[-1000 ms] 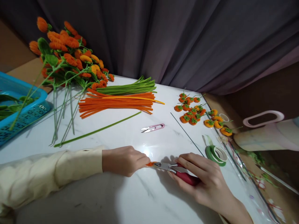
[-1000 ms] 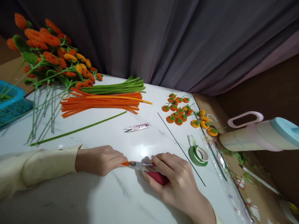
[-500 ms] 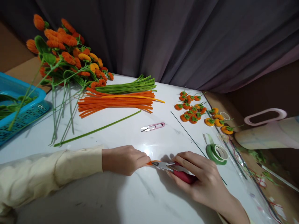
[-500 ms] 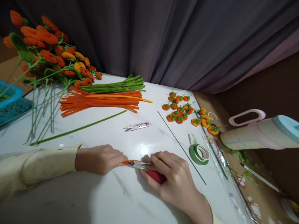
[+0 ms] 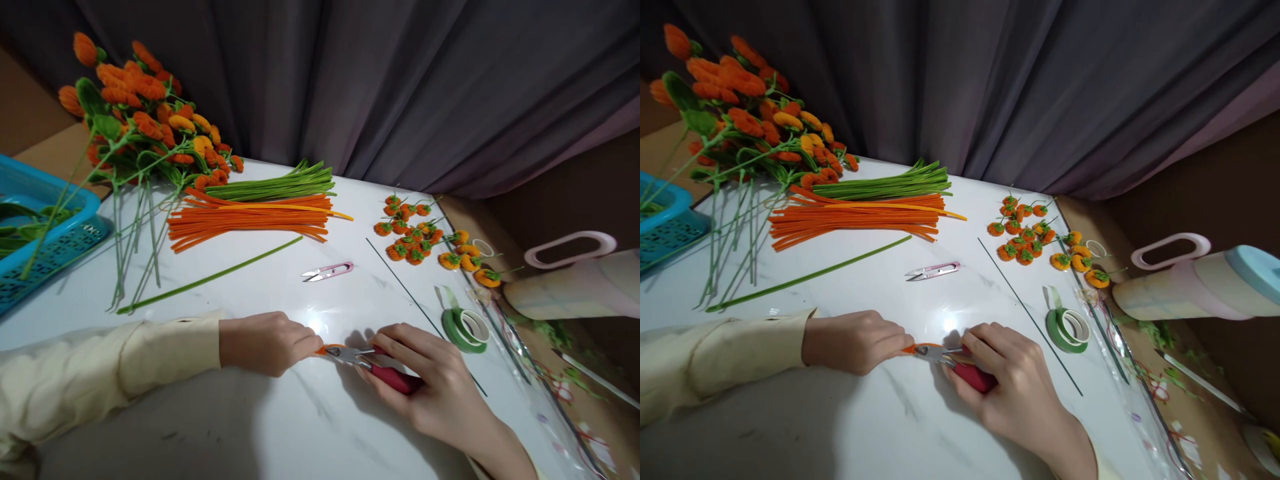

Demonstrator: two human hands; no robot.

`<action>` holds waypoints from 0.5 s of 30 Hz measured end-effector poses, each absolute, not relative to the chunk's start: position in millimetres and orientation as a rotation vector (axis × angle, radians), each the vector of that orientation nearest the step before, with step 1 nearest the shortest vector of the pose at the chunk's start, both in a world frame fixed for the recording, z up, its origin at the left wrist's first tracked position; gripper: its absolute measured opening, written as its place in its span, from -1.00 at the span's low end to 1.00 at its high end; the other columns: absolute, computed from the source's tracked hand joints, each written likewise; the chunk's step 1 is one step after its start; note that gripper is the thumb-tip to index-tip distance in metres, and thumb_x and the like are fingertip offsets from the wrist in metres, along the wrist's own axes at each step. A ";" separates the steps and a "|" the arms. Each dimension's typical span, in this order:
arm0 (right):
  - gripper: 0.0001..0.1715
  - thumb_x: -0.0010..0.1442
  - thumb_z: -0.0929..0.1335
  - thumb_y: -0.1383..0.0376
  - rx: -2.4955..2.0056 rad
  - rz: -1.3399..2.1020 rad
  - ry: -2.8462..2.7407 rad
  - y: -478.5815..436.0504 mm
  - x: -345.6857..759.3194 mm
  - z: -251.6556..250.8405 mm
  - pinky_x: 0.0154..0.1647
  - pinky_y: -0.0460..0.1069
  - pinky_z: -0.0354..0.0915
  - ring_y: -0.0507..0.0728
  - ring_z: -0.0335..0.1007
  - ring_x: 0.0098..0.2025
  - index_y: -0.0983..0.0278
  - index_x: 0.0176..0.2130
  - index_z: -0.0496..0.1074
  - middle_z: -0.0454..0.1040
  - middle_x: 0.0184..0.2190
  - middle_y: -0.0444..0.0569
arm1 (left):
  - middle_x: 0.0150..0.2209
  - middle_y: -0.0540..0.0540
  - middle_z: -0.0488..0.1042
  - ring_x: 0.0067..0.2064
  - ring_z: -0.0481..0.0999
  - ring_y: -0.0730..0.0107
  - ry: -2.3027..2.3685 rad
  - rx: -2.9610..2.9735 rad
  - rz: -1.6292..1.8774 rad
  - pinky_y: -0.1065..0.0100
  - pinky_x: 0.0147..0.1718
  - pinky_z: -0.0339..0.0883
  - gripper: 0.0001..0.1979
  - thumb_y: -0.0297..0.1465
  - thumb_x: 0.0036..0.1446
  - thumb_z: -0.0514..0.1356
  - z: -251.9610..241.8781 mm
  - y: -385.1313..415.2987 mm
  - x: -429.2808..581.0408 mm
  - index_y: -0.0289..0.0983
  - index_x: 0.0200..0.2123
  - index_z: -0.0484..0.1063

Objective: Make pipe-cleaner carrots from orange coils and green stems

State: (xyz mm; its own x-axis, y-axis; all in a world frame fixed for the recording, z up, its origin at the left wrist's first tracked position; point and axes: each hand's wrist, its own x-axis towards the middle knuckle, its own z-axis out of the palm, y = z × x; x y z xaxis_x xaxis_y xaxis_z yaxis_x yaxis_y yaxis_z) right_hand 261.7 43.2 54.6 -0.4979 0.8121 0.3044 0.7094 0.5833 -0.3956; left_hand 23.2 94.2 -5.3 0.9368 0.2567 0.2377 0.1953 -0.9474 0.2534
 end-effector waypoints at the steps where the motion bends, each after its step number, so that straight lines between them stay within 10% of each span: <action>1: -0.88 0.09 0.37 0.31 -1.220 0.310 -2.358 43.0 261.7 54.7 -0.53 -0.06 0.31 0.06 0.35 -0.49 0.31 -0.31 0.47 0.46 -0.45 0.01 | -0.51 -0.04 0.40 -0.54 0.34 0.42 0.334 2.871 0.392 0.37 -0.67 0.11 -0.75 -0.54 0.25 -0.12 -5.4 94.1 23.0 -0.36 -0.29 0.35; 15: -0.86 0.10 0.37 0.30 -1.297 0.480 -2.346 41.3 262.8 53.8 -0.50 -0.08 0.28 0.05 0.31 -0.49 0.31 -0.30 0.49 0.42 -0.46 -0.01 | -0.53 -0.02 0.36 -0.57 0.30 0.40 0.306 2.944 0.413 0.37 -0.69 0.12 -0.76 -0.56 0.23 -0.10 -4.8 94.0 23.2 -0.35 -0.32 0.35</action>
